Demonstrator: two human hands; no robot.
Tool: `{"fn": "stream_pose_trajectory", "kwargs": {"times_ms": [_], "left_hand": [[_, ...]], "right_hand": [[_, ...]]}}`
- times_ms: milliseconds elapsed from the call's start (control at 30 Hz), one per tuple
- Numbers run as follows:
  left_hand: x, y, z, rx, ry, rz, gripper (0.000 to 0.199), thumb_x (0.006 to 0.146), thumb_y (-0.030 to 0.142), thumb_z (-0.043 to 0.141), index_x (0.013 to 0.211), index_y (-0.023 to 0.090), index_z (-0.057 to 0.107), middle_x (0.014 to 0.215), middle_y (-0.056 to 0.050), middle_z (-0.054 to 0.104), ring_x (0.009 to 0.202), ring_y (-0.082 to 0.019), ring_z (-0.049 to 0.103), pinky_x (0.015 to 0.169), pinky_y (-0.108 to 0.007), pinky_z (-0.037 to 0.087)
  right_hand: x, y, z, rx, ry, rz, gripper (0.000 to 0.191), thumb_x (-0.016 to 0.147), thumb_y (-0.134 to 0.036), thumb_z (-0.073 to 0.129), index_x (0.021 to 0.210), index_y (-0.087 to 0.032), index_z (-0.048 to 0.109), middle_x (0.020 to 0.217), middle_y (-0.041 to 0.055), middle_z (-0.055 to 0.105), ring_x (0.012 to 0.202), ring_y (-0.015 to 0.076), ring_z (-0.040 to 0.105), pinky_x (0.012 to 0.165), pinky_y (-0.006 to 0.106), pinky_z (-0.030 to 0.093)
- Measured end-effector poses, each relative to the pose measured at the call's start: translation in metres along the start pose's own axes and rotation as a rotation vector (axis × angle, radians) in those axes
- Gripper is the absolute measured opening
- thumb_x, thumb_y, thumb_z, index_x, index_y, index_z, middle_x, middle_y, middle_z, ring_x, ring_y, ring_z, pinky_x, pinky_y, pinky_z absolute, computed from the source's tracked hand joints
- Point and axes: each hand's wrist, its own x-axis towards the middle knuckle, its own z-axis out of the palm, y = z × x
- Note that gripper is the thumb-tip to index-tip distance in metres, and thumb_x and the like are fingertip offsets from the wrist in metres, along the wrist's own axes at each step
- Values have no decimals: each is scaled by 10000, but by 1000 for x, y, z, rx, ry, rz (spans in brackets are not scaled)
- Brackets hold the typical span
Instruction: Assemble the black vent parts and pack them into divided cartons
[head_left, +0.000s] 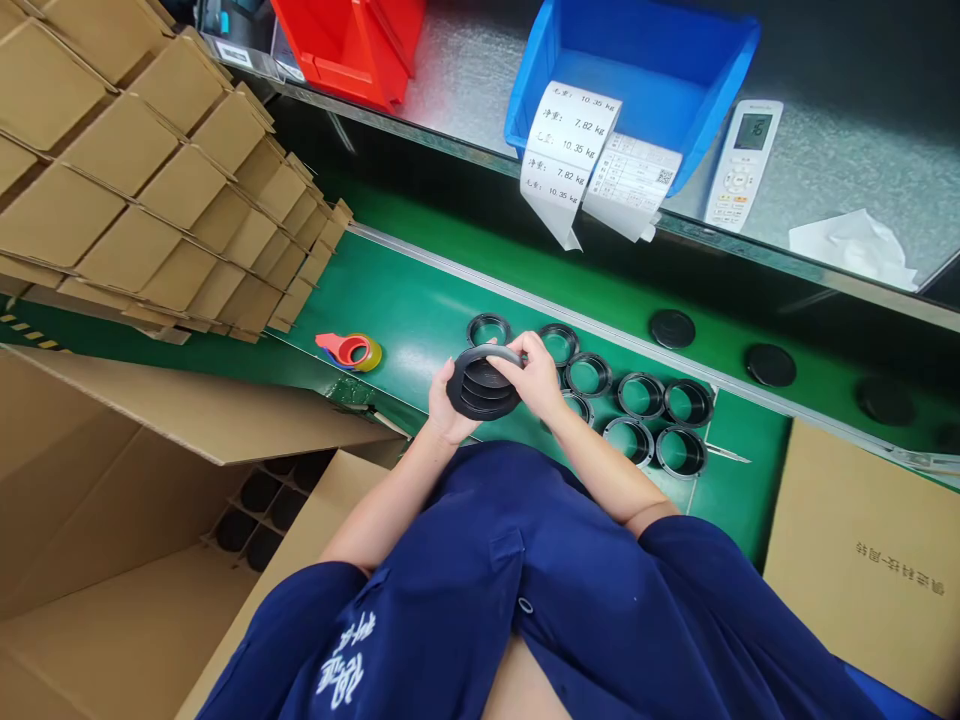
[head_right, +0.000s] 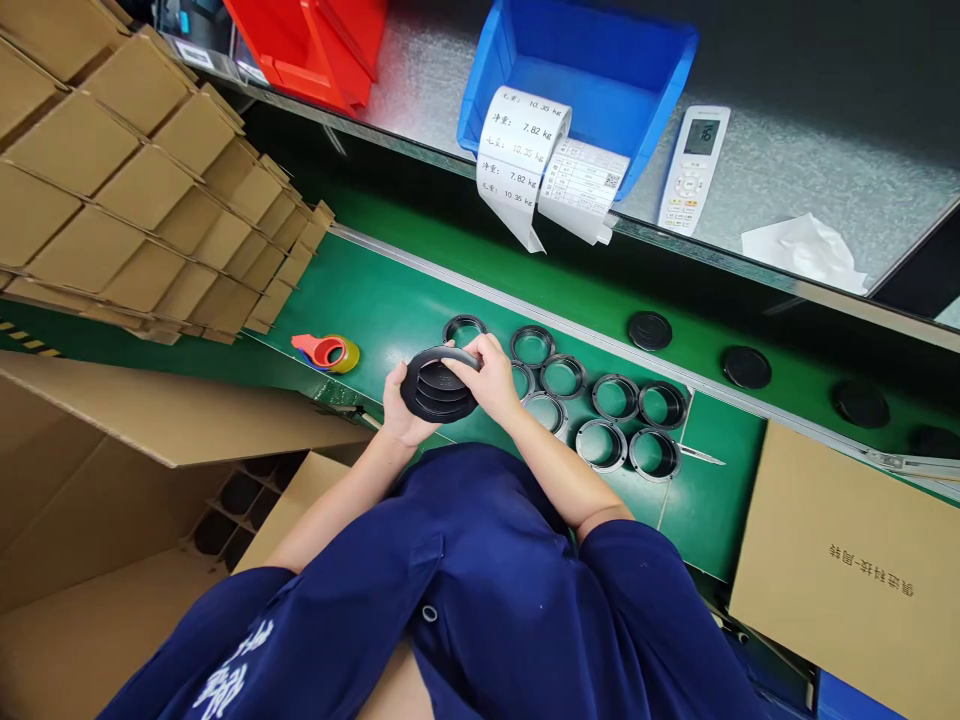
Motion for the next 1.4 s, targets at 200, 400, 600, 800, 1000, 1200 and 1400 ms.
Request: {"fn": "stream_pose_trajectory", "kwargs": {"times_ms": [200,400,600,800,1000,1200,1400], "left_hand": [[1,6,8,2,-3,94,814,802,845,579,1303,211,676,1360,-95,682,1424,-349,495,1158,-493,453],[-5,6,12,208,-28,220,1036,589,942,648,1338,227,653,1407,-130,643,1412,-369,498,1142,-463,473],[-12,8,18,357,66,314,727,677,487,922,1304,228,663,1322,-105,686,1275,-314,618,1117,-432,490],[-9,-1,22,357,225,377,639,671,259,916,1257,231,664,1254,-63,708,1230,-262,645,1126,-418,480],[-9,3,20,317,177,286,535,705,253,888,1206,213,706,1207,-69,733,1194,-278,665,1095,-424,511],[-6,6,19,291,159,264,540,697,253,885,1206,189,715,1226,-92,734,1175,-296,674,1078,-448,533],[-3,2,15,277,157,239,569,682,244,903,1211,194,701,1187,-87,741,1163,-285,678,1049,-414,545]], "right_hand": [[-3,1,-17,253,-245,68,508,834,-620,741,1130,-229,608,1062,38,621,984,196,606,865,328,532],[-6,0,-16,282,-197,58,607,759,-628,817,1145,-237,559,1132,57,650,1078,223,636,939,368,551],[-4,-13,-17,253,-180,9,571,788,-615,800,1162,-238,592,1138,50,679,1045,228,657,927,370,547],[1,-15,0,52,-11,12,466,811,-592,773,1026,-222,588,1018,33,655,979,226,626,892,365,522],[4,-16,3,-78,77,-116,373,951,-605,615,965,-232,619,970,43,653,947,217,616,877,341,525],[0,-19,-13,-77,-5,-197,387,1069,-520,424,1155,-243,680,1121,71,689,1070,221,632,999,354,498],[2,-11,-12,33,-96,-58,371,964,-538,592,1138,-213,629,1120,74,676,1067,231,630,985,392,512]]}}
